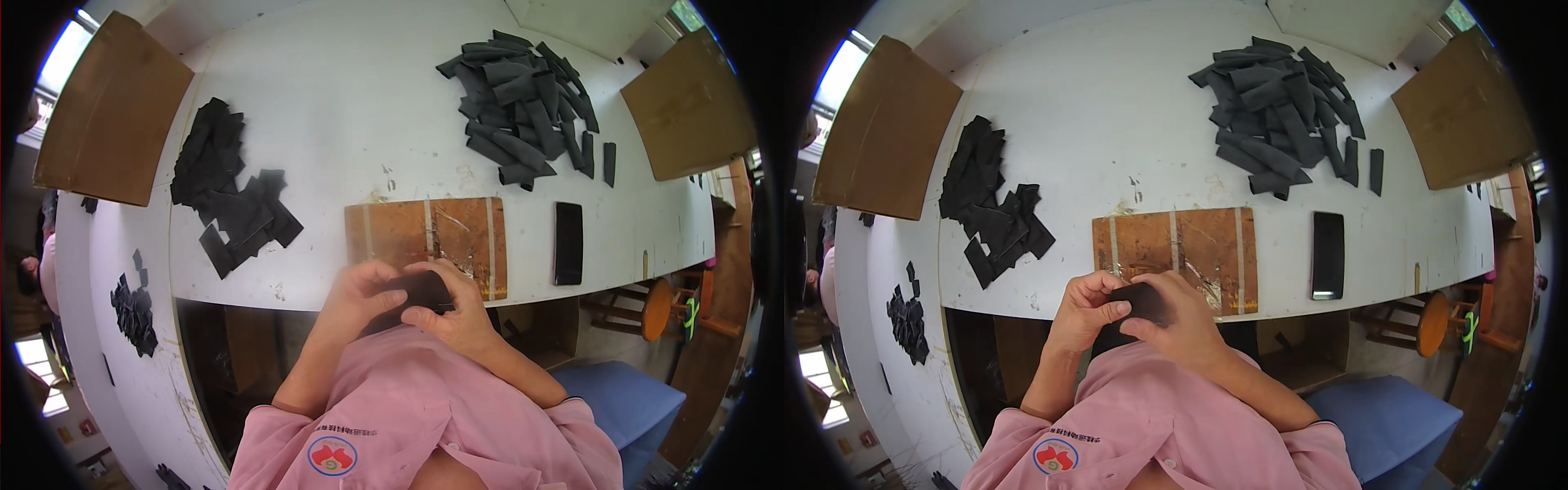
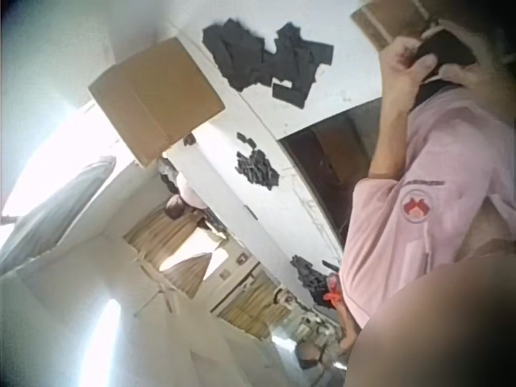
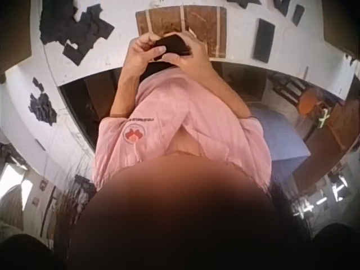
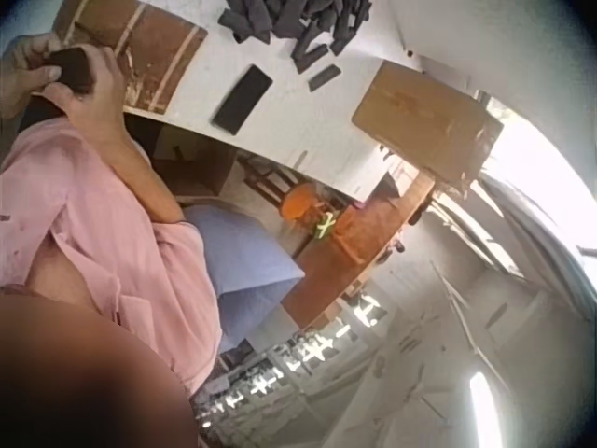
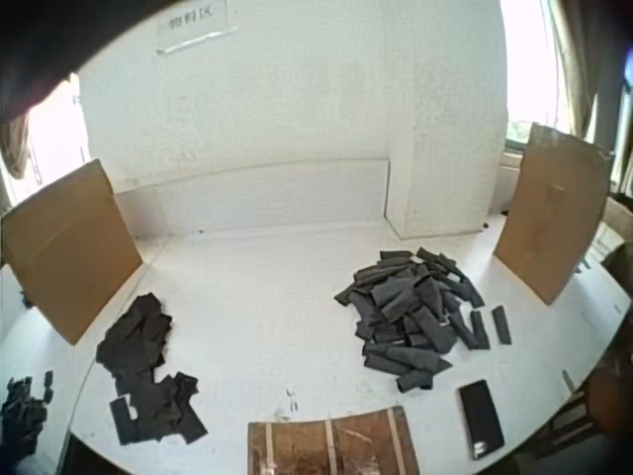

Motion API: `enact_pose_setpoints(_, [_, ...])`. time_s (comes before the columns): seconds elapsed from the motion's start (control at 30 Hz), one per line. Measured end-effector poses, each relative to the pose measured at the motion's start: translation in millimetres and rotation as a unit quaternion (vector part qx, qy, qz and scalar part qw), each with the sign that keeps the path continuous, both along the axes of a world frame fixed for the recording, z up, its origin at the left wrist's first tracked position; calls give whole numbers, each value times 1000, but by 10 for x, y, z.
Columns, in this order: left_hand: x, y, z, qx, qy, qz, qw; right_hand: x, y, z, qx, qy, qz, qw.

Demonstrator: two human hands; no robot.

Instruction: The person is manipulating and assembling small black rectangular pieces on a workbench in a manufacturing setting.

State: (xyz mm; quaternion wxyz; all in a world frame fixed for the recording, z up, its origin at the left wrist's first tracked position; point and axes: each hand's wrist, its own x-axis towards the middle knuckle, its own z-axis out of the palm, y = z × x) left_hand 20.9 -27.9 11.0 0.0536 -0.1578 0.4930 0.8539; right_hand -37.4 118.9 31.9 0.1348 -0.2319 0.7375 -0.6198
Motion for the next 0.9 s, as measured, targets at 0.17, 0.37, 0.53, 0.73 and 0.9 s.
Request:
enact_pose_setpoints(0.17, [13,261,-37,-41,22,10,999,18,184,-85,7,-76,-25,997])
enact_pose_setpoints(0.37, [70,510,76,-336,77,199,917,-9,255,-73,96,89,-80,988])
enact_pose_setpoints(0.53, [106,615,345,-190,35,99,976,-27,268,-156,126,205,-98,966])
enact_pose_setpoints(0.73, [53,622,295,-100,-48,81,990,-46,226,-208,138,292,-85,943])
enact_pose_setpoints(0.9, [35,597,296,3,-110,72,991,-58,220,-276,147,358,-89,918])
